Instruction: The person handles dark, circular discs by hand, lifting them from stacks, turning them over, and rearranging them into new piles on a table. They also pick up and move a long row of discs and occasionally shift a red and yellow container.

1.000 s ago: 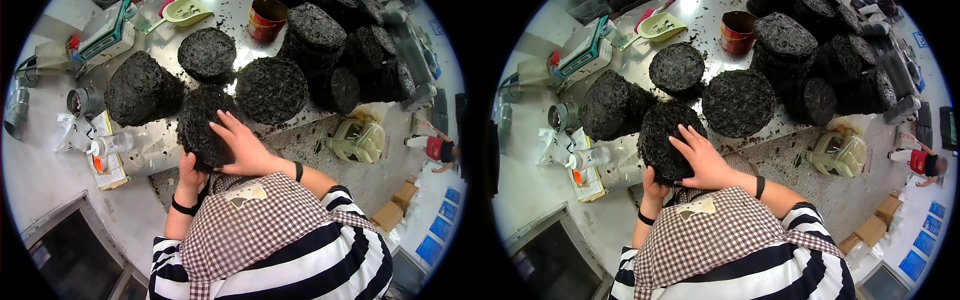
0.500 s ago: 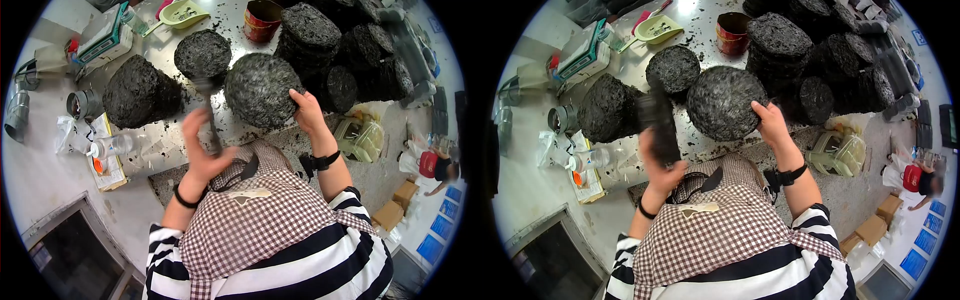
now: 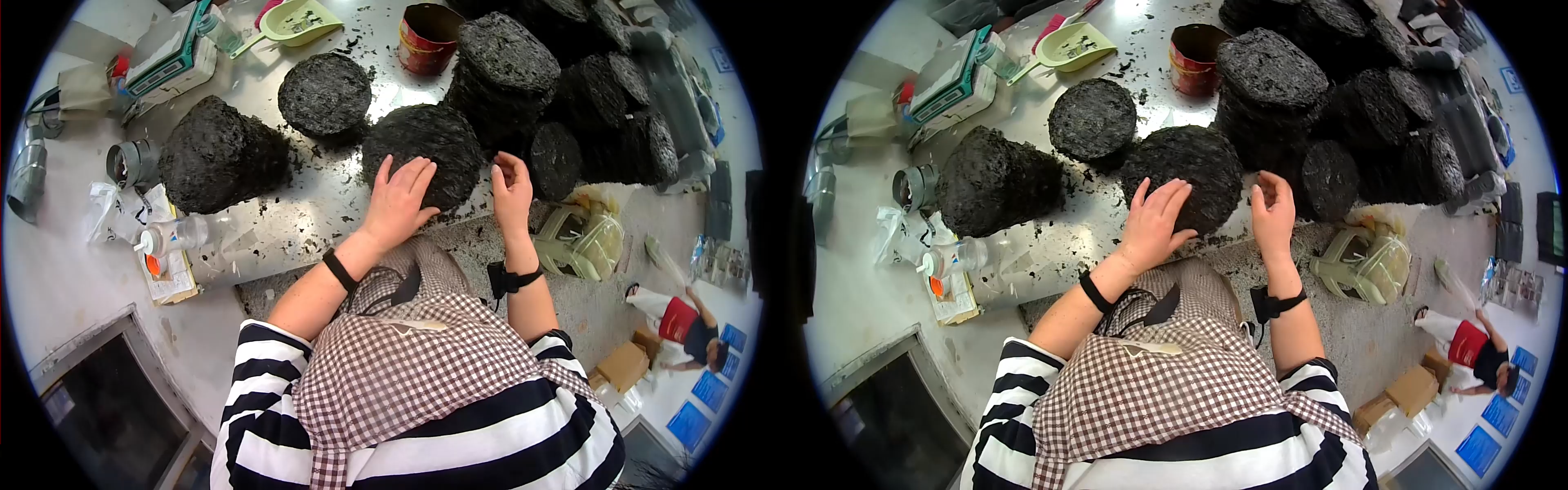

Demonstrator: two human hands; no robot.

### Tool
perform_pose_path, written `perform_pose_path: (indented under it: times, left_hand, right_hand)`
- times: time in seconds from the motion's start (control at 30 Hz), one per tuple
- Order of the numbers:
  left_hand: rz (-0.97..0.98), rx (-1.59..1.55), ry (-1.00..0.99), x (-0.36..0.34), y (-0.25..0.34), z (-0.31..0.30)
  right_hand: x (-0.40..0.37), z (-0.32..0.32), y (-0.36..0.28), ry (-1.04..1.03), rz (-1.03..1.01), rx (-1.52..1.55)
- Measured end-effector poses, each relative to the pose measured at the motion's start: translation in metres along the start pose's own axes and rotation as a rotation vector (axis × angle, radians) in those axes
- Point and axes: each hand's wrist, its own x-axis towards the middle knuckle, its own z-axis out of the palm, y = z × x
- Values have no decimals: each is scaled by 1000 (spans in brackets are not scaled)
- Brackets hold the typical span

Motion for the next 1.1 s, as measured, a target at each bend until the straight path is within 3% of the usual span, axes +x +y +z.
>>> perform_pose_path:
  times: [0.1,0.17,0.2,0.27,0.37,0.47,0.53,0.57,0.63,0.7,0.73,0.83,0.87,0.97,1.0,1.07,1.1]
  left_hand:
    - [-107,-179,157,5,4,-1]
    - [-166,-35,119,13,4,2]
    - [-203,53,85,15,2,6]
    - [-272,123,23,16,-2,9]
    - [-345,57,-75,10,4,1]
    - [-471,-31,49,-22,7,-9]
    - [-564,-132,236,-63,-17,-2]
    - [-768,-272,195,-85,-34,-2]
    - [-1333,-842,360,-95,-48,-4]
    - [-1233,-1180,510,-134,-71,30]
    - [-1158,-1342,585,-148,-84,38]
    - [-1007,-1554,598,-152,-81,-5]
    - [-939,-1443,634,-167,-96,-6]
    - [-976,-1171,650,-188,-115,-34]
    - [-1075,-1057,619,-195,-124,-33]
    - [-1257,-824,542,-217,-151,-13]
    - [-1234,-1001,625,-243,-174,22]
  right_hand:
    - [16,24,117,-176,442,-31]
    - [16,46,150,-93,806,227]
    - [19,70,218,-38,760,131]
    - [24,91,231,-78,758,436]
    - [31,99,200,-227,892,737]
    - [35,87,157,-341,1017,832]
    - [23,83,151,-430,976,790]
    - [16,81,146,-475,958,767]
    - [3,82,121,-508,1055,822]
    - [-8,89,82,-546,1108,856]
    - [-11,90,57,-664,1033,832]
    - [-15,73,42,-811,811,797]
    - [-11,61,48,-899,796,856]
    - [7,46,61,-922,774,1078]
    - [12,63,102,-738,698,782]
    - [11,80,109,-757,659,498]
    - [6,87,108,-761,635,359]
